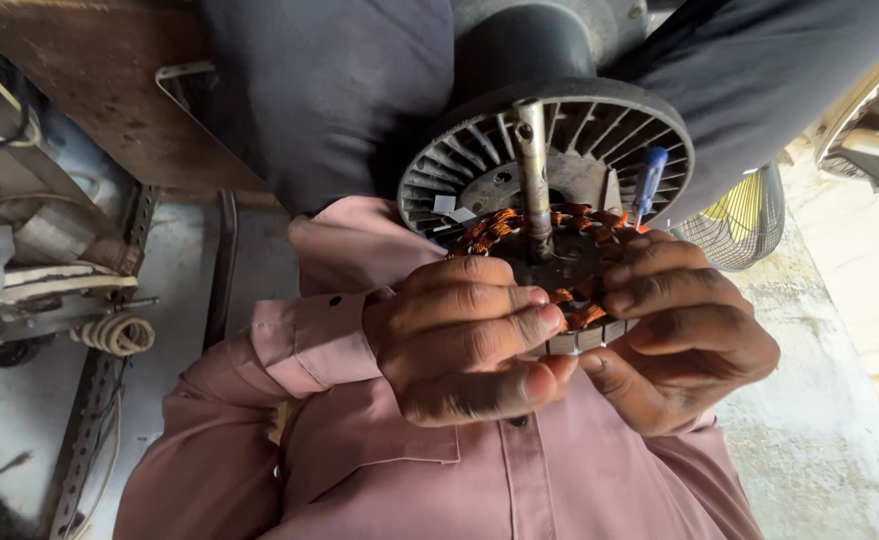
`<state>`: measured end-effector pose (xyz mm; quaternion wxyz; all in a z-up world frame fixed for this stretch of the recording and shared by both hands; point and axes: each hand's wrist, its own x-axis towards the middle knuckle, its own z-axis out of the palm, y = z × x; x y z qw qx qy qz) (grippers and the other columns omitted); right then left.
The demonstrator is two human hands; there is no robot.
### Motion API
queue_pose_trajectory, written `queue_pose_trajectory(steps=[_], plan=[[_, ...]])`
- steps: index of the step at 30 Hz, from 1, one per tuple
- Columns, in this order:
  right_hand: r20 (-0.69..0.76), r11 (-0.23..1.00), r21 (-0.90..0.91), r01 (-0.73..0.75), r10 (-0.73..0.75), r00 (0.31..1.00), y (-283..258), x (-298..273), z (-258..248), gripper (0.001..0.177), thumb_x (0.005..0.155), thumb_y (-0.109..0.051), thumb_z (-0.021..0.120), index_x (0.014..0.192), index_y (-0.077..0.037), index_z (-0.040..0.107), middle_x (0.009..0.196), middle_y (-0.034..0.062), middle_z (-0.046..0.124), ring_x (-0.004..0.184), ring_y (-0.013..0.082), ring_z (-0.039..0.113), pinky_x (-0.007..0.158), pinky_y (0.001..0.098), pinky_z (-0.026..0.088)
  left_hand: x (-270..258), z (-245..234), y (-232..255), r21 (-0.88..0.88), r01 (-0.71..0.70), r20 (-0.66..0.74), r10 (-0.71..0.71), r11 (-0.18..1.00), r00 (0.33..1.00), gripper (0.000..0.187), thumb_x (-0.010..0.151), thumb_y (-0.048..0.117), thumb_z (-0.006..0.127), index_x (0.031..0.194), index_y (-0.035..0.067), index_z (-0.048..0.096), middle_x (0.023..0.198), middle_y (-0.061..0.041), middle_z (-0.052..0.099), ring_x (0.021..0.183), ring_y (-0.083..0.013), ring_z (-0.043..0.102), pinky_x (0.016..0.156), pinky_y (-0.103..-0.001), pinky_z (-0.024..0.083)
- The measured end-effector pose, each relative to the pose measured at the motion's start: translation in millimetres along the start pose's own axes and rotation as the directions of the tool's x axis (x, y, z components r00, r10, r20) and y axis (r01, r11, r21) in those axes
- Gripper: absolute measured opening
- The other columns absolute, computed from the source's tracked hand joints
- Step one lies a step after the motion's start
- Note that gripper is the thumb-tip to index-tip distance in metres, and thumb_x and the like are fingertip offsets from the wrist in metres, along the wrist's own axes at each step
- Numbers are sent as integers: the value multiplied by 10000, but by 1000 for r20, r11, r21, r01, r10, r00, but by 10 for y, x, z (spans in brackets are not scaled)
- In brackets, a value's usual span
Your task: The person sits on the floor and works on a disassembled electric motor rotor, using pliers to adjust and secure copper windings. They manipulate the rotor with both hands, occasionally using a screwdriver to tighten components.
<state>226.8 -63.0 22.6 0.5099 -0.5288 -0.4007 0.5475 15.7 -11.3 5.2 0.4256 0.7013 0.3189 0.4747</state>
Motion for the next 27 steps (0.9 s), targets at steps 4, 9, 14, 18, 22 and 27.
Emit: queue_pose_trajectory(steps=[4, 9, 14, 18, 22, 27], plan=[[-60, 999, 4, -53, 53, 997, -52, -41, 70, 377, 738, -94, 885, 923, -94, 556, 964, 126, 706, 1006, 250, 695, 938, 441, 526, -4, 7, -26, 5, -23, 17, 22, 1000, 1000, 472, 1046, 13, 761, 1443, 24, 506, 1095, -133, 694, 884, -188, 719, 772, -334, 636], [-134, 998, -13, -66, 63, 989, -50, -88, 102, 439, 722, -92, 885, 957, -121, 515, 943, 124, 706, 977, 237, 693, 961, 442, 509, 75, -60, -22, 45, -31, 56, 29, 999, 998, 311, 1050, 48, 754, 1326, 50, 611, 1074, -125, 699, 892, -192, 720, 777, -328, 636], [-222, 997, -68, 43, -58, 973, -32, -62, 214, 441, 776, -134, 893, 1010, -88, 522, 1017, 122, 691, 1035, 241, 694, 986, 398, 532, 165, -102, -161, -7, -130, 139, 129, 992, 982, 288, 1011, 39, 747, 1282, 41, 651, 1070, -110, 707, 918, -217, 720, 744, -355, 588], [-170, 977, -124, 172, -191, 967, 11, -120, 191, 419, 837, -185, 847, 1110, -31, 569, 1119, 184, 676, 1130, 282, 685, 1036, 407, 541, -25, -3, -199, -243, 40, -3, -42, 969, 999, 348, 949, 195, 780, 1193, -14, 645, 1015, -81, 684, 847, -227, 679, 723, -378, 579], [-310, 979, -104, 175, -199, 930, -118, -250, 22, 430, 934, -201, 843, 1235, 22, 631, 1218, 219, 694, 1189, 293, 703, 1068, 406, 559, -256, -355, -101, 87, 163, -149, -149, 983, 978, 181, 909, 81, 700, 1058, -10, 652, 1058, -88, 706, 961, -268, 685, 820, -413, 603], [-398, 970, -202, 138, -210, 893, -236, -533, 53, 316, 965, -144, 806, 1167, 32, 639, 1171, 171, 677, 1077, 242, 688, 1003, 368, 588, -599, -645, 125, 479, 130, 172, -239, 868, 956, 160, 921, 135, 821, 999, 42, 718, 1317, -156, 631, 1297, -343, 494, 1084, -487, 457]])
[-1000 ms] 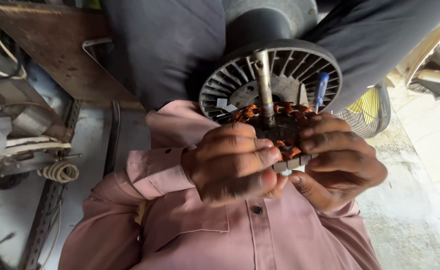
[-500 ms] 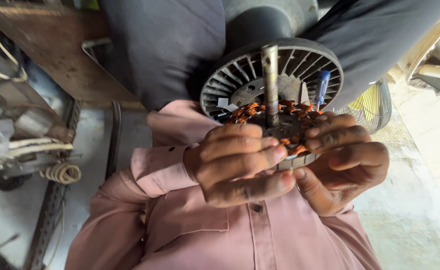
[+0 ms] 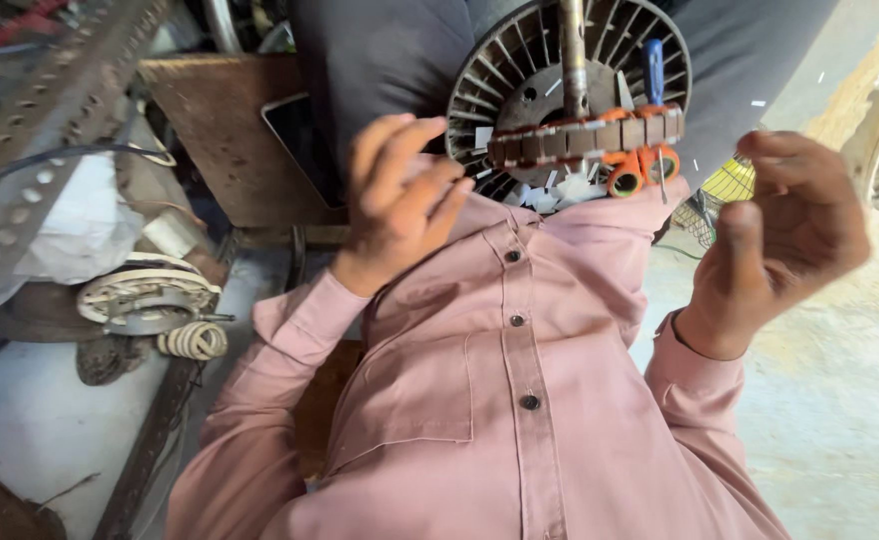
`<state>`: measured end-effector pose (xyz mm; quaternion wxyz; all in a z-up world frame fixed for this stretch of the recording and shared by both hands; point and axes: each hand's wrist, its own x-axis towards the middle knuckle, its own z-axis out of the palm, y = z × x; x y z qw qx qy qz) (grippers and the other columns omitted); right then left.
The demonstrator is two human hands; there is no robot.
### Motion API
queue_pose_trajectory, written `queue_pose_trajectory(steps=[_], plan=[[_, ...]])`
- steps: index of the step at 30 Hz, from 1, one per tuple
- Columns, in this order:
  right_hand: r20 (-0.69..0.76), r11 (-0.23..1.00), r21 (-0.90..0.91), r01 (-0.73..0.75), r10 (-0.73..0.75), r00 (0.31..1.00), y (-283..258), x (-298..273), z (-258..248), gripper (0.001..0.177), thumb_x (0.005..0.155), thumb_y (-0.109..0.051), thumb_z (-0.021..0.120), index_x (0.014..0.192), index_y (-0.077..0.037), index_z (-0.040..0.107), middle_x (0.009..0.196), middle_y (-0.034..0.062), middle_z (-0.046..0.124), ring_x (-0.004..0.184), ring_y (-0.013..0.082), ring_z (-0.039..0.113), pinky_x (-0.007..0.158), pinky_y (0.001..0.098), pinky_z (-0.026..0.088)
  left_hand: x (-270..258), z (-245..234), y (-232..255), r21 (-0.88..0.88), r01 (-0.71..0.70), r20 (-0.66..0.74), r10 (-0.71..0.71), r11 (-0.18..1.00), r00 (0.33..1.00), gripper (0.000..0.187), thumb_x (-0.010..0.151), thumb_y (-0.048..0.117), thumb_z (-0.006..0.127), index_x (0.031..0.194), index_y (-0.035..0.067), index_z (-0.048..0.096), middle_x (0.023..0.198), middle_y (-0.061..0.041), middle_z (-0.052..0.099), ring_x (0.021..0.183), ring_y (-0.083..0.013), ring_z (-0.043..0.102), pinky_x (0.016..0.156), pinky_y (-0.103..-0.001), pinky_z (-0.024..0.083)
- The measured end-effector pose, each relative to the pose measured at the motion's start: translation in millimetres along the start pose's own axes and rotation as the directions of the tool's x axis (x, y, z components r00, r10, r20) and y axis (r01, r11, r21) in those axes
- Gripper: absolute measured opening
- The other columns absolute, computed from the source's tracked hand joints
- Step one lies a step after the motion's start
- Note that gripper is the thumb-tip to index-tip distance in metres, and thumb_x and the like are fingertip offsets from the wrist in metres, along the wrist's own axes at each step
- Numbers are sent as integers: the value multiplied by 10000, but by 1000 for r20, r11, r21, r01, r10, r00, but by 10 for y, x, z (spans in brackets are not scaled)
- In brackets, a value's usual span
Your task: The person sits on the floor and works on a disassembled electric motor rotor, using pliers to adjust and secure copper windings. They manipulate the rotor with both hands, occasionally using a screwdriver to tighten components.
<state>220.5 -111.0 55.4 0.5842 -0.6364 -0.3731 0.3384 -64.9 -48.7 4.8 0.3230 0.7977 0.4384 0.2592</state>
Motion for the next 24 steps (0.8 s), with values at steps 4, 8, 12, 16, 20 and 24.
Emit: queue_pose_trajectory(steps=[4, 8, 12, 16, 20, 24], plan=[[55, 996, -45, -75, 78, 995, -173, -198, -4, 235, 986, -78, 780, 1123, 55, 643, 1199, 164, 661, 1097, 207, 657, 1007, 304, 540, -84, 139, 92, 154, -62, 93, 48, 986, 995, 160, 923, 157, 809, 1005, 40, 737, 1428, -174, 585, 1383, -358, 433, 1130, -509, 363], [54, 993, -1, -118, 118, 992, -229, -338, -14, 217, 951, -9, 753, 1123, 73, 648, 1208, 179, 653, 1094, 200, 647, 1020, 303, 530, -61, 216, 185, 110, -41, -29, 45, 993, 999, 108, 919, 116, 769, 965, 29, 724, 1365, -151, 615, 1332, -344, 503, 1100, -475, 401], [213, 996, -59, -64, 75, 974, -179, -439, 0, 162, 1001, 57, 730, 1150, 72, 668, 1148, 154, 680, 1080, 183, 683, 941, 276, 536, -61, 98, 326, -171, 143, -51, -154, 975, 987, 114, 945, 98, 740, 965, -9, 706, 1088, -118, 670, 1017, -299, 601, 885, -403, 489], [365, 977, -152, -149, 196, 910, -141, -566, 250, 254, 936, 52, 718, 1186, 50, 678, 1112, 98, 708, 1010, 133, 693, 929, 265, 560, 12, -14, 542, -396, 65, 60, -45, 916, 997, 128, 1008, 99, 670, 983, -20, 633, 996, -123, 635, 924, -289, 629, 837, -393, 496], [449, 974, -67, -217, 224, 865, -3, -570, 358, 155, 944, 27, 754, 1090, 45, 705, 959, 63, 706, 854, 93, 664, 783, 230, 556, 64, -33, 671, -351, -28, 93, 65, 936, 994, 146, 1008, 112, 677, 972, -20, 626, 970, -121, 638, 864, -305, 633, 791, -399, 477], [383, 912, 71, -404, 349, 855, 247, -590, 360, 62, 965, 26, 755, 994, 35, 701, 887, 44, 704, 764, 74, 646, 706, 214, 533, 57, 39, 599, -438, 128, 209, -37, 890, 977, 145, 988, 108, 700, 957, -22, 643, 894, -120, 656, 709, -271, 642, 635, -363, 492]])
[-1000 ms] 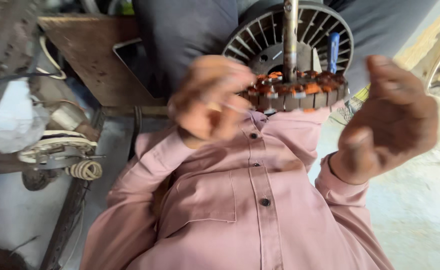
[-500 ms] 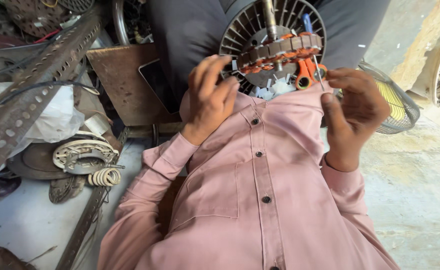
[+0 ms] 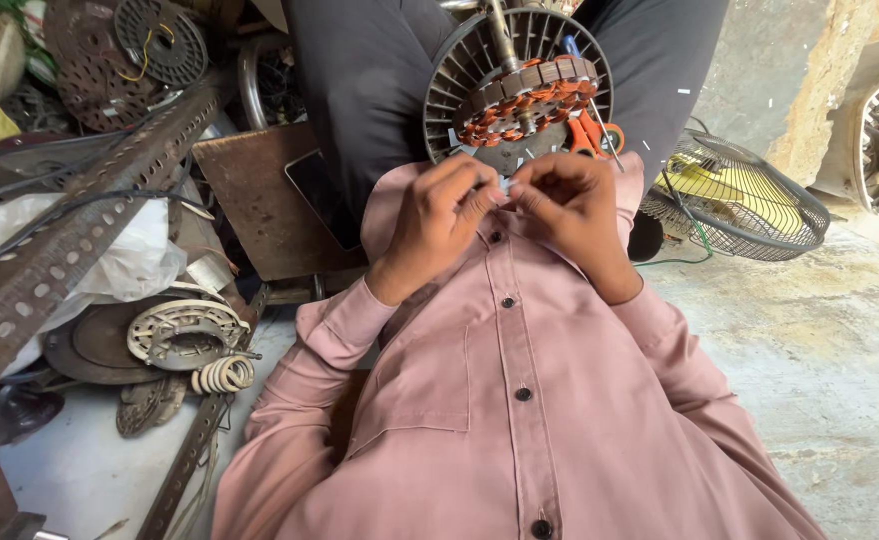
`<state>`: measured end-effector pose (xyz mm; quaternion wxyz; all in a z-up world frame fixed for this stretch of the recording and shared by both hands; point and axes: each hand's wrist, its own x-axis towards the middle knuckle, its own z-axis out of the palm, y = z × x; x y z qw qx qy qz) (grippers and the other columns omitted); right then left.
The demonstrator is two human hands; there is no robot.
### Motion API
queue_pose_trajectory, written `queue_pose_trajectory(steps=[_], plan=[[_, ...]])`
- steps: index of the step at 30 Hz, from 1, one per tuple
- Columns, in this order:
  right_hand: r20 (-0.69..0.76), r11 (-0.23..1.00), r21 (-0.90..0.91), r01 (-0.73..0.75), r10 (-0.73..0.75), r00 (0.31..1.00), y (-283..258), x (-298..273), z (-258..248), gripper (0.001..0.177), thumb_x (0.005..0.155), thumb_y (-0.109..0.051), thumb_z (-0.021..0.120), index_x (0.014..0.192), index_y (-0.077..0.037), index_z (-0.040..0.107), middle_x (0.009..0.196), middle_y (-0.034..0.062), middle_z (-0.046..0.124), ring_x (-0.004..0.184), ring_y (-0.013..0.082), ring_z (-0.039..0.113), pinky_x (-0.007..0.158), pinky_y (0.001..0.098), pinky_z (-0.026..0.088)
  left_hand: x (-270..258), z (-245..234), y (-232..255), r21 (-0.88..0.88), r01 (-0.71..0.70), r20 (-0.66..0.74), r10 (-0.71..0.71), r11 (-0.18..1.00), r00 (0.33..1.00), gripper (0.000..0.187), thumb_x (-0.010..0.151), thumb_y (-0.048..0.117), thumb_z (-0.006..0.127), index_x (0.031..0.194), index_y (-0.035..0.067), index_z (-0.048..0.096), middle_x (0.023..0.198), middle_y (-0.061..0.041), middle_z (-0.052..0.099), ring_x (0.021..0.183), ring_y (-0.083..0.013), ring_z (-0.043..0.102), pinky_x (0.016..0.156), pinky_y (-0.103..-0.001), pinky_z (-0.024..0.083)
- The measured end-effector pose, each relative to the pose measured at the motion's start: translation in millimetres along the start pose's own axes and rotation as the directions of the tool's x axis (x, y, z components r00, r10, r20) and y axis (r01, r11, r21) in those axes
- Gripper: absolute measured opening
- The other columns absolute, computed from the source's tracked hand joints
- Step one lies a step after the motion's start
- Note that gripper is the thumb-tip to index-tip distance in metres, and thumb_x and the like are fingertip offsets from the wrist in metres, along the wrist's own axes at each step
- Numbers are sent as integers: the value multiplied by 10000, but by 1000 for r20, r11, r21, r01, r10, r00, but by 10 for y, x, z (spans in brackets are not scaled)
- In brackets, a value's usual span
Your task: The person sits on the floor and works on a disassembled electric motor rotor, using pliers to adjust and secure copper windings. They manipulate the rotor with both hands, occasionally using a screwdriver to tighten components.
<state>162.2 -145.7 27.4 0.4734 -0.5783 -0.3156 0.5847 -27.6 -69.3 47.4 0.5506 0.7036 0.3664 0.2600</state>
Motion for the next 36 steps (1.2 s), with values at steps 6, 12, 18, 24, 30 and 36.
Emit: queue_pose_trajectory(steps=[6, 12, 18, 24, 30, 36], plan=[[-59, 976, 220, 3, 10, 998, 121, 21, -150, 58, 954, 40, 741, 998, 35, 703, 905, 68, 715, 755, 105, 669, 692, 237, 551, -23, -115, -223, 273, 85, -152, -44, 958, 987, 143, 899, 113, 769, 972, 9, 704, 882, -136, 731, 720, -245, 702, 628, -329, 528], [39, 977, 209, -48, 41, 998, -6, -90, -78, 23, 960, 39, 719, 981, 49, 716, 879, 80, 719, 717, 106, 655, 653, 225, 528, -94, 15, 14, -60, -33, -89, 27, 998, 996, 148, 954, 100, 742, 1045, -3, 687, 889, -66, 680, 716, -161, 629, 608, -284, 473], [78, 966, 256, -44, 25, 997, -80, -171, -57, 35, 968, 50, 710, 1000, 65, 712, 868, 94, 712, 718, 100, 646, 663, 217, 518, -120, 224, 114, -225, -33, -116, 7, 974, 993, 145, 1065, 131, 657, 1012, -4, 649, 871, -43, 620, 717, -107, 611, 634, -250, 480], [78, 813, 575, -91, 56, 995, -37, -177, -124, 128, 954, 9, 707, 1064, 75, 702, 921, 136, 737, 759, 153, 694, 717, 264, 580, -81, 293, 204, -235, 63, -61, -79, 970, 995, 187, 1073, 136, 627, 999, -35, 619, 826, -77, 590, 672, -145, 537, 622, -288, 434], [187, 782, 604, -151, 45, 981, 23, -160, -282, 137, 993, -19, 741, 1063, 90, 697, 962, 146, 730, 822, 173, 699, 752, 276, 583, 14, 280, 368, -92, -95, -67, 89, 991, 994, 177, 1081, 127, 607, 999, -29, 586, 889, -125, 624, 730, -255, 628, 659, -334, 492], [119, 840, 541, -49, -18, 993, -27, -237, -240, 141, 979, -46, 748, 1047, 68, 700, 941, 124, 721, 808, 163, 686, 753, 283, 577, -6, 298, 437, 39, -137, -77, 140, 990, 987, 133, 1057, 71, 627, 974, -28, 596, 861, -127, 615, 739, -281, 651, 644, -362, 500]])
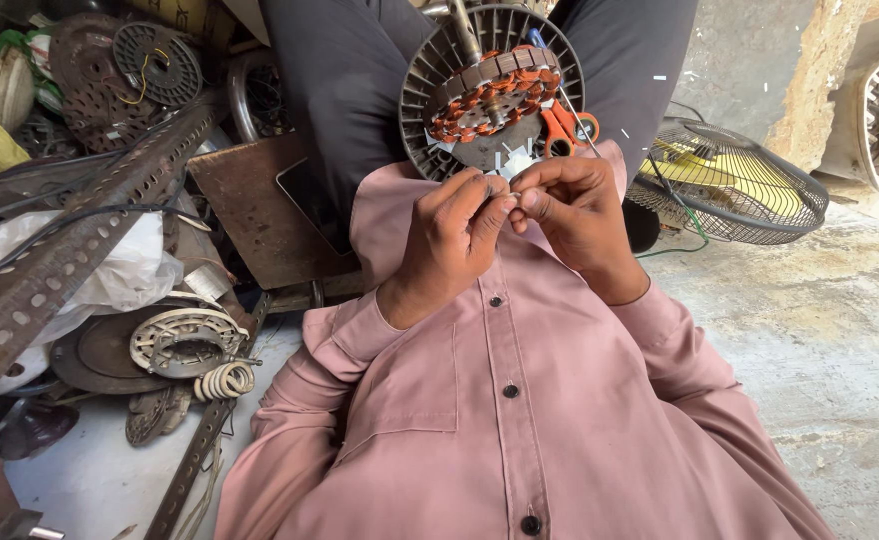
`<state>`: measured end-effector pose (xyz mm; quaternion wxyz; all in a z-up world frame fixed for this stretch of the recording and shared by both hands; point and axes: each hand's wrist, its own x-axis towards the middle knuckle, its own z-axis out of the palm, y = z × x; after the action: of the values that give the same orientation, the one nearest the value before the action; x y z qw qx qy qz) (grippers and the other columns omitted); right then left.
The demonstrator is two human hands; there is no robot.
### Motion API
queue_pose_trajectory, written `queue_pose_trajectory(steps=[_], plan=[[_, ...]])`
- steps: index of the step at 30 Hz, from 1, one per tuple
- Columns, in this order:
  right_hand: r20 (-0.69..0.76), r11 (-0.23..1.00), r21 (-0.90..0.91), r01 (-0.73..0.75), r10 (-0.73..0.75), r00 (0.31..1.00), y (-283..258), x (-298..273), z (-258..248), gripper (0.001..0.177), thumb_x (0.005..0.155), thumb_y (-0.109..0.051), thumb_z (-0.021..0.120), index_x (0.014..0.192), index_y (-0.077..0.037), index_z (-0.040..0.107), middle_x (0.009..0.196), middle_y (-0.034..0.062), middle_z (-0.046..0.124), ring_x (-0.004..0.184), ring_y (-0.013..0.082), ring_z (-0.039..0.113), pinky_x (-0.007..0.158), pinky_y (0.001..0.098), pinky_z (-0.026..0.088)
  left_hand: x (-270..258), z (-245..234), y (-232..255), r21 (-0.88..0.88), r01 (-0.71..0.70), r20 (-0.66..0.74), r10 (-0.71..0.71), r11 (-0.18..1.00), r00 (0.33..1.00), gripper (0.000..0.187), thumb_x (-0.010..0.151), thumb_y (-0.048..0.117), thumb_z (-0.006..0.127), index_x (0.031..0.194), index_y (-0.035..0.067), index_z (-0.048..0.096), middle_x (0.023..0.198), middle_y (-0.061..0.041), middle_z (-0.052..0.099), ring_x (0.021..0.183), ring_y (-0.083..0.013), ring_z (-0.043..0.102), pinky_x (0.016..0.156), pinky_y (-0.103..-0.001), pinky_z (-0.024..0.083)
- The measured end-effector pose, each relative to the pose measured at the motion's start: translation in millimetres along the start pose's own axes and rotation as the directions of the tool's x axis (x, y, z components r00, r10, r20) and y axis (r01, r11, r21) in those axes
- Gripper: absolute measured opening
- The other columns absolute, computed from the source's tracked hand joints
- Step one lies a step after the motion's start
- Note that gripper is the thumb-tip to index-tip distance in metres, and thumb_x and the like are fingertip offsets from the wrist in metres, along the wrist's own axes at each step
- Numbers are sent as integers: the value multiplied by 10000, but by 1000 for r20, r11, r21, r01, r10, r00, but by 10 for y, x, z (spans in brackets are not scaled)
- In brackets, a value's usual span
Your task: The person sits on the floor and works on a disassembled electric motor rotor, using pliers to adjust and secure copper windings. They manipulate the rotor with both hands, occasionally using a screwdriver to tighten components.
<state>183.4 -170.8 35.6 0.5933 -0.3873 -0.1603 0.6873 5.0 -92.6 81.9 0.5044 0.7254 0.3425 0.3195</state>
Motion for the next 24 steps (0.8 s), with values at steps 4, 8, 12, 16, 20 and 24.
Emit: queue_pose_trajectory(steps=[4, 8, 12, 16, 20, 24], plan=[[40, 997, -81, 13, -10, 999, -47, -7, 15, 126, 999, -39, 748, 1023, 73, 696, 938, 114, 708, 814, 158, 666, 760, 286, 555, 20, -24, 2, -51, -8, 35, 9, 999, 999, 139, 1036, 76, 662, 952, -22, 609, 843, -117, 630, 729, -272, 666, 642, -351, 502], [56, 998, -58, -18, 21, 998, -52, -26, 0, 141, 992, -52, 749, 1025, 70, 687, 938, 106, 710, 803, 135, 644, 733, 264, 530, 43, -86, -51, -131, 23, 99, -10, 991, 995, 135, 1000, 99, 708, 958, -15, 649, 825, -105, 649, 698, -233, 657, 631, -324, 492], [17, 987, -160, -19, 22, 1000, -55, -86, 55, 132, 1011, -67, 734, 1035, 50, 679, 961, 67, 693, 854, 94, 622, 763, 226, 512, 12, -52, -135, -315, 197, 190, -141, 929, 971, 139, 992, 108, 717, 944, -15, 669, 810, -69, 641, 665, -139, 638, 591, -257, 490], [32, 936, -335, 106, -101, 994, -73, -32, 110, 115, 986, -23, 742, 1043, 53, 677, 1011, 59, 692, 920, 95, 636, 837, 236, 536, -143, 82, -202, -475, 181, 72, -167, 861, 983, 128, 1058, 106, 659, 1002, 0, 616, 881, -26, 606, 773, -80, 600, 718, -227, 482], [47, 953, -271, 139, -131, 990, -18, 8, 177, 208, 892, 24, 789, 1063, 39, 672, 1027, 60, 689, 916, 97, 650, 823, 243, 547, -237, 182, -276, -634, 179, 30, -208, 753, 978, 109, 1132, 120, 608, 1066, 35, 592, 933, 2, 592, 831, -55, 561, 785, -215, 474], [84, 812, -506, 290, -289, 954, -70, 14, 284, 122, 933, 77, 746, 1038, 41, 697, 1072, 98, 701, 998, 156, 684, 891, 278, 554, -166, 104, -204, -631, 138, -21, -195, 763, 981, 162, 1066, 191, 573, 1106, 35, 589, 1029, -1, 563, 875, -74, 525, 808, -235, 447]])
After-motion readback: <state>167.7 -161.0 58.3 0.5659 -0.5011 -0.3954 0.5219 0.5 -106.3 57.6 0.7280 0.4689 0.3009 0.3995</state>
